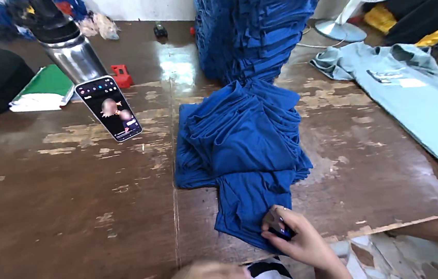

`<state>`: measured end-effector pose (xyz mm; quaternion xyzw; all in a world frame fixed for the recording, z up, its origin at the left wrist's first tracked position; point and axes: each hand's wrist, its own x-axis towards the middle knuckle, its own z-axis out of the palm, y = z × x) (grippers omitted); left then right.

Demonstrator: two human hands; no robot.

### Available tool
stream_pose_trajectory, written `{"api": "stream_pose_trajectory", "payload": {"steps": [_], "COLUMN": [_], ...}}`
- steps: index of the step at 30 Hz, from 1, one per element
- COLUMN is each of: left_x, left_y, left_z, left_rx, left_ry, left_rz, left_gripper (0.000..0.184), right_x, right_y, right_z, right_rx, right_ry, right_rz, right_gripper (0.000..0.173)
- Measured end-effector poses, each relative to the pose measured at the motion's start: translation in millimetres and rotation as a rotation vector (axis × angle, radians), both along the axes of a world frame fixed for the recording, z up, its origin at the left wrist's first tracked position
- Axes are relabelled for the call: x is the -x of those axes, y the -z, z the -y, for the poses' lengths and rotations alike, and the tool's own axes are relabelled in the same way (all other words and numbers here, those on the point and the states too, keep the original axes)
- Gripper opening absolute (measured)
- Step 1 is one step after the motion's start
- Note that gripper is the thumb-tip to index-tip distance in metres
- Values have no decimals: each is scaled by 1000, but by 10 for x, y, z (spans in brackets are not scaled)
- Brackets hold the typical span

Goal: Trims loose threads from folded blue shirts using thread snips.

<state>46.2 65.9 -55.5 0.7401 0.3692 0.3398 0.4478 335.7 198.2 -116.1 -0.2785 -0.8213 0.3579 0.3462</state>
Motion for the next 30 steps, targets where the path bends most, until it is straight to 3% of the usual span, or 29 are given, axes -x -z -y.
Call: {"api": "stream_pose_trajectory", "payload": {"steps": [2,5,11,13,16,21,26,30], "left_x": [-184,-522,-642,-629,-790,-676,-557,-556], "left_y": [-12,111,218,203,182,207,274,314], "left_z": [-208,-554,-829,-804,-768,-825,-735,-751], "left_rx": [-187,-392,-461,-453,-445,-455,-390,-263], "left_ry": [-249,-423,-828,-785,-628,-795,-837,-780], "left_rz": [-159,-362,-123,-126,-122,-75,-88,-107], "left_gripper": [31,35,19,20,41,24,23,21], "right_x": [42,122,23,-10,155,244,74,208], "right_y": [-50,-272,-550,-596,-654,-632,-655,-660], "right_z": [41,157,104,29,44,128,-8,-185], "right_rx": [35,80,-3,-3,-3,63,74,-119], "right_ry": [-3,-75,39,66,-28,-151,-43,232], "right_rz": [-93,-206,-356,-396,-349,-320,-450,-450], "right_gripper": [17,17,18,21,21,22,22,20]}}
